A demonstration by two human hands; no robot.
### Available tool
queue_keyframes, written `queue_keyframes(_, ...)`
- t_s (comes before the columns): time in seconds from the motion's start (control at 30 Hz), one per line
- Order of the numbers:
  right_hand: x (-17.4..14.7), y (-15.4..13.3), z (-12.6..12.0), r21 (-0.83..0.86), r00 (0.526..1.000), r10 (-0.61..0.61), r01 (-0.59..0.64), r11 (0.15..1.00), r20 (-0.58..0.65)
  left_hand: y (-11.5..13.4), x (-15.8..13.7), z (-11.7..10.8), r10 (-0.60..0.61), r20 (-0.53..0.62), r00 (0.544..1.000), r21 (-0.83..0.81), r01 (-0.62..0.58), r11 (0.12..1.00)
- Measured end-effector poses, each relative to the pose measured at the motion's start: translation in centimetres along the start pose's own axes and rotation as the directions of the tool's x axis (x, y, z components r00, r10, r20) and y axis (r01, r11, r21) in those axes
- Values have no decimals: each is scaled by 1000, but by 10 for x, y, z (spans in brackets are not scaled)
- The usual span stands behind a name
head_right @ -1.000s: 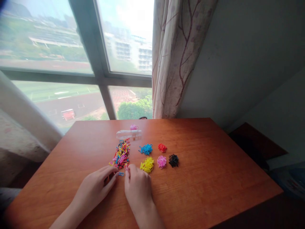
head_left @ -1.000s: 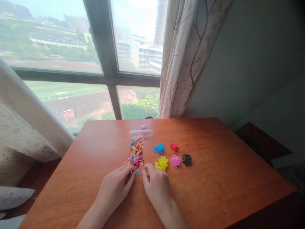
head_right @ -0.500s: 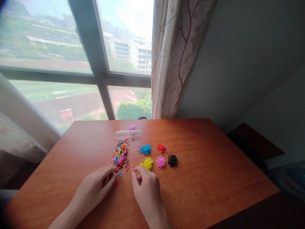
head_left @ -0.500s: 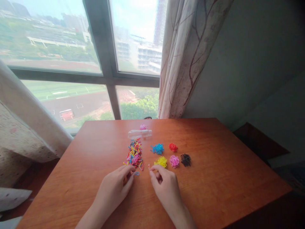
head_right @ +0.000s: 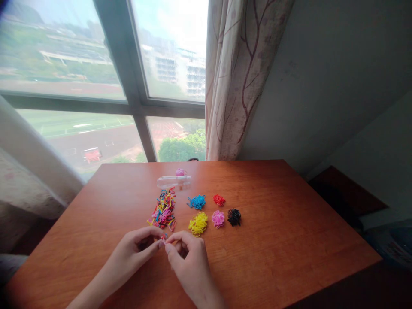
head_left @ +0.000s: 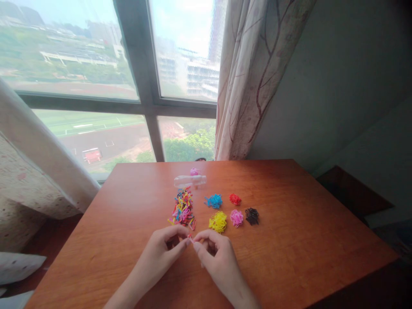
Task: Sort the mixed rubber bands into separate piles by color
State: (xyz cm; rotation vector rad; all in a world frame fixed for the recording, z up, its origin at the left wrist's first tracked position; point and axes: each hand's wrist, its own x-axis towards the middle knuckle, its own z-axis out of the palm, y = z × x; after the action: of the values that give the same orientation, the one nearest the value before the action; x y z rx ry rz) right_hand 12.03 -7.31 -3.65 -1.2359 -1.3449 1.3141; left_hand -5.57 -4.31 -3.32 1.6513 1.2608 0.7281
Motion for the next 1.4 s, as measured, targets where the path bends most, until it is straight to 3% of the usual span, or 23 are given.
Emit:
queue_keyframes(0.43,-4,19,-34,6,993,18,-18,1000,-119,1,1,0,120,-17,993,205,-114,972)
queue_keyframes(0.57,-4,27,-62,-228,947,-56,-18,973,-316,0,0,-1,131,-14,991,236,-124,964)
queue_keyframes(0.7,-2,35,-94,-509,858,-228,-44,860,-461,2,0,-1,153,-1,988,270,-147,951)
queue_keyframes(0.83,2,41,-106,-647,836,-320,-53,761,-445,4,0,-1,157,14,988,295,-154,943)
queue_keyframes(1.1,4,37,-88,-780,839,-415,-16,626,-351,2,0,-3,161,-4,987,313,-152,938)
queue_keyframes(1.4,9,31,-87,-877,834,-460,-56,478,-304,2,-1,-4,154,-7,988,349,-142,926)
